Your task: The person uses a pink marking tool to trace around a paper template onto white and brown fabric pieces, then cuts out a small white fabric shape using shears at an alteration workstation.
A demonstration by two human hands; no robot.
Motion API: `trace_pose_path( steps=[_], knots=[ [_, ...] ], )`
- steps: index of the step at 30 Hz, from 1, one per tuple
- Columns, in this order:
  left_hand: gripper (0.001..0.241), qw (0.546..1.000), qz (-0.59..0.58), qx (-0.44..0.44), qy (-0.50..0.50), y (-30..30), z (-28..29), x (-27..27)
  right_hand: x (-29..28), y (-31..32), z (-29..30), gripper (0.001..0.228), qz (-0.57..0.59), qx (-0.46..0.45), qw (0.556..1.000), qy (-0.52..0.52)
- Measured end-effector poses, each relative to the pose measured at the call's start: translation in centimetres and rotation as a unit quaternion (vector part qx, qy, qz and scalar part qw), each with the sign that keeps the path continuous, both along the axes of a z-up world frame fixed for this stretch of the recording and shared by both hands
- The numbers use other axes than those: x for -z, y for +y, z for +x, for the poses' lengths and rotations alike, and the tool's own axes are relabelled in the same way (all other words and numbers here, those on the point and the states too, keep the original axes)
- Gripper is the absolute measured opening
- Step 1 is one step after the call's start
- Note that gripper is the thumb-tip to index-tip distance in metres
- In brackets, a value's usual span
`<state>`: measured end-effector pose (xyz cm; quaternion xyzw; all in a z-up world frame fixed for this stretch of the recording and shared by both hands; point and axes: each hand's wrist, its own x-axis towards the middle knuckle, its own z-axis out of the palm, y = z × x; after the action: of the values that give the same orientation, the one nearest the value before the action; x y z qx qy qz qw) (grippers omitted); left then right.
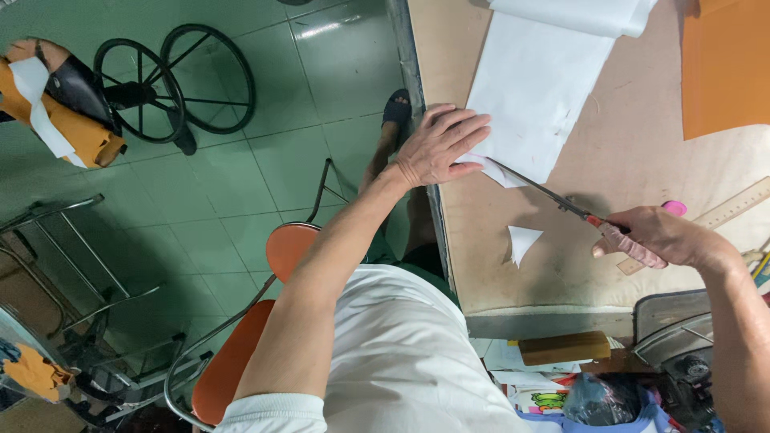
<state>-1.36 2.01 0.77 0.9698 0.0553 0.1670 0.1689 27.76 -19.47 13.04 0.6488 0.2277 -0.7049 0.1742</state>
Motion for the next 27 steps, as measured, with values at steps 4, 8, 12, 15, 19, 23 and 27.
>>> trace_pose_path(
  steps=[4, 8, 12, 15, 19, 23, 27],
  knots=[
    [0.057, 1.000, -0.008, -0.004, -0.008, 0.0, 0.0, 0.1, 0.2, 0.6, 0.1, 0.035, 0.014, -0.083, 0.996, -0.012],
    [0.060, 1.000, -0.004, 0.001, 0.006, 0.0, -0.2, 0.3, 1.8, -0.3, 0.9, 0.041, 0.054, -0.185, 0.981, -0.032],
    [0.058, 1.000, -0.008, -0.001, 0.000, 0.1, -0.1, 0.3, 1.3, 0.7, 0.8, 0.038, 0.042, -0.152, 0.987, -0.029],
    [0.058, 1.000, -0.015, -0.004, -0.008, 0.1, -0.2, 0.2, 1.8, 0.4, 1.4, 0.034, 0.038, -0.111, 0.993, -0.011],
    [0.059, 1.000, -0.004, 0.000, 0.008, 0.1, -0.2, 0.1, 0.2, 2.3, 0.5, 0.030, -0.005, -0.051, 0.999, -0.015],
    [0.061, 1.000, -0.005, 0.000, 0.004, 0.3, -0.2, 0.0, 1.1, 2.4, 0.5, 0.032, 0.013, -0.110, 0.994, -0.026],
    [0.062, 1.000, -0.007, -0.002, 0.001, 0.2, -0.2, 0.3, 1.0, 2.5, 0.8, 0.035, 0.007, -0.122, 0.992, -0.022]
  ],
)
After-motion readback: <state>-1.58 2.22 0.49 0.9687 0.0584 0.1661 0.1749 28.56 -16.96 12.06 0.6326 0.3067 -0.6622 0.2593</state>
